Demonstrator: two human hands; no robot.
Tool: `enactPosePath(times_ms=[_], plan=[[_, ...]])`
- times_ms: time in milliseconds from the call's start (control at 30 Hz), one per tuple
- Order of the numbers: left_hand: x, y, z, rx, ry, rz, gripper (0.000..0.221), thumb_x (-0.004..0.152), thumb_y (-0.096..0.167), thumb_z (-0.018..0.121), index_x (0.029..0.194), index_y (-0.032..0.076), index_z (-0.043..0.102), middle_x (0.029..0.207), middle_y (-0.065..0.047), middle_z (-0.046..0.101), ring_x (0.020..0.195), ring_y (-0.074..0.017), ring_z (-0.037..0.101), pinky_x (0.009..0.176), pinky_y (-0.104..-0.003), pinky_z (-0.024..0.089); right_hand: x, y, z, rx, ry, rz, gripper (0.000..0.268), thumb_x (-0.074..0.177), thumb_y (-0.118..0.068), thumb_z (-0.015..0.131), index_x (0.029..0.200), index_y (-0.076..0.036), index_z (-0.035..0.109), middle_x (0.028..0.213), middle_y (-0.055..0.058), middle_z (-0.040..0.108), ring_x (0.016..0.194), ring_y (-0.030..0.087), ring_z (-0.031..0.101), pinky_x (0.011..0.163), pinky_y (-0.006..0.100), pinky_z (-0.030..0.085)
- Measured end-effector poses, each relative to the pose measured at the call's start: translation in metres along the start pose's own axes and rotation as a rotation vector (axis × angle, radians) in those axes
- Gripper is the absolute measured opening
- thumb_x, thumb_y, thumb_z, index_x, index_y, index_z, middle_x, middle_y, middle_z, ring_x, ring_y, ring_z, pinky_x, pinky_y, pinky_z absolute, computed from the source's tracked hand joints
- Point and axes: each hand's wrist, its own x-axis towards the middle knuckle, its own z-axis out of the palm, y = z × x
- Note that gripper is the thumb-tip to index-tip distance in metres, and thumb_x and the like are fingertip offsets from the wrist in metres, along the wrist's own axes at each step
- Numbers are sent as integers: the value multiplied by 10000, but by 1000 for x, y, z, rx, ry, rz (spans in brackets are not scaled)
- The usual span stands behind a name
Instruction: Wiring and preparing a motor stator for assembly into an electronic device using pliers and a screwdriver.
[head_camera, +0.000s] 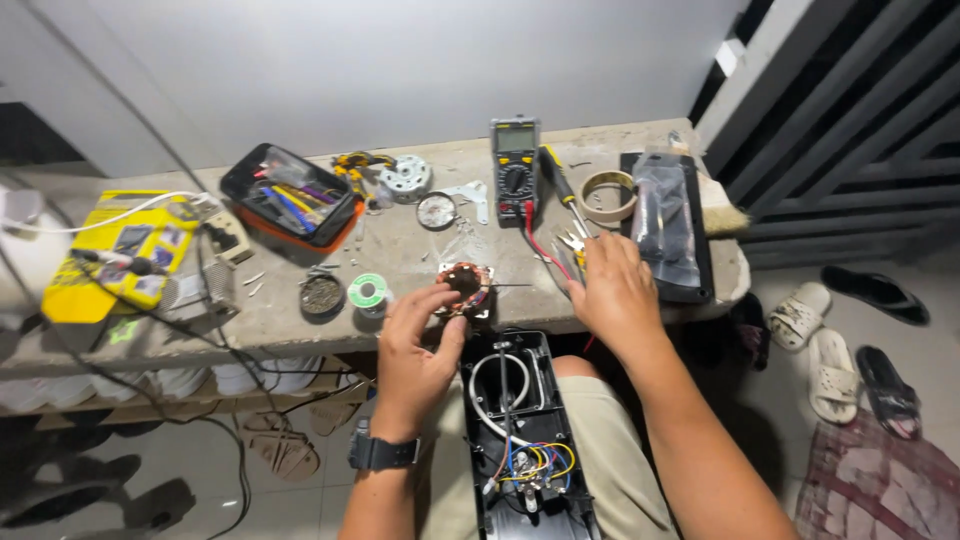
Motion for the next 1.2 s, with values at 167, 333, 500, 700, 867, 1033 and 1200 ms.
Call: enactPosePath(times_ms=[167, 333, 500, 700, 867, 1033, 1200], plan=[[-23, -9, 4, -8, 105, -17, 181, 985, 104, 859, 1148, 171, 899, 1183, -100, 880, 1141, -363, 820, 1049, -473, 610, 1, -3, 10, 60, 180, -86, 536, 970, -361, 879, 1431, -103, 785, 1436, 199, 755, 1426, 429, 694, 1103, 590, 611], [-33, -10, -2, 6, 213, -37, 51, 997, 123, 878, 973, 167, 876, 998, -54, 886, 997, -322, 848, 968, -423, 628, 4, -28, 5, 226, 314, -250, 332, 975, -314, 892, 1279, -184, 871, 1339, 142, 806, 1308, 390, 775, 1120, 502, 604], [-41, -22, -5, 5, 228, -83, 397, 1090, 225, 848, 712, 145, 757, 869, -41, 872, 851, -294, 825, 880, -367, 629, 8, -55, -19, 335, 353, -287, 213, 1056, -119, 800, 1210, -238, 887, 1291, 73, 838, 1235, 327, 796, 1100, 446, 612], [-31, -7, -1, -88, 346, -137, 149, 1038, 173, 885, 1151, 85, 845, 1105, -128, 842, 918, -305, 832, 834, -396, 683, 58, -98, -76, 433, 160, -301, 265, 1070, -144, 750, 1233, -302, 887, 1152, -19, 862, 1128, 276, 820, 1031, 431, 640], [-18, 13, 24, -3, 449, -106, 250, 1144, 232, 643, 1255, 45, 768, 1201, -139, 773, 1110, -298, 760, 1002, -426, 643, 155, -186, -57, 583, -174, -388, 246, 1031, -213, 736, 1205, -179, 906, 1187, 15, 921, 1101, 203, 851, 995, 362, 604], [-26, 10, 35, 5, 508, -129, 404, 1172, 306, 513, 1338, 40, 767, 1313, -160, 782, 1246, -354, 746, 1132, -512, 592, 254, -253, 7, 402, -279, -353, 382, 1045, -36, 607, 1279, -149, 887, 1247, 128, 882, 1170, 357, 809, 956, 536, 667], [-31, -4, 41, -15, 599, -278, 509, 1138, 391, 503, 1323, 13, 791, 1242, -137, 813, 1172, -282, 770, 1028, -413, 612, 303, -278, 76, 184, -279, -275, 358, 1019, -148, 623, 1317, -170, 820, 1165, 292, 822, 1131, 554, 763, 879, 641, 637]])
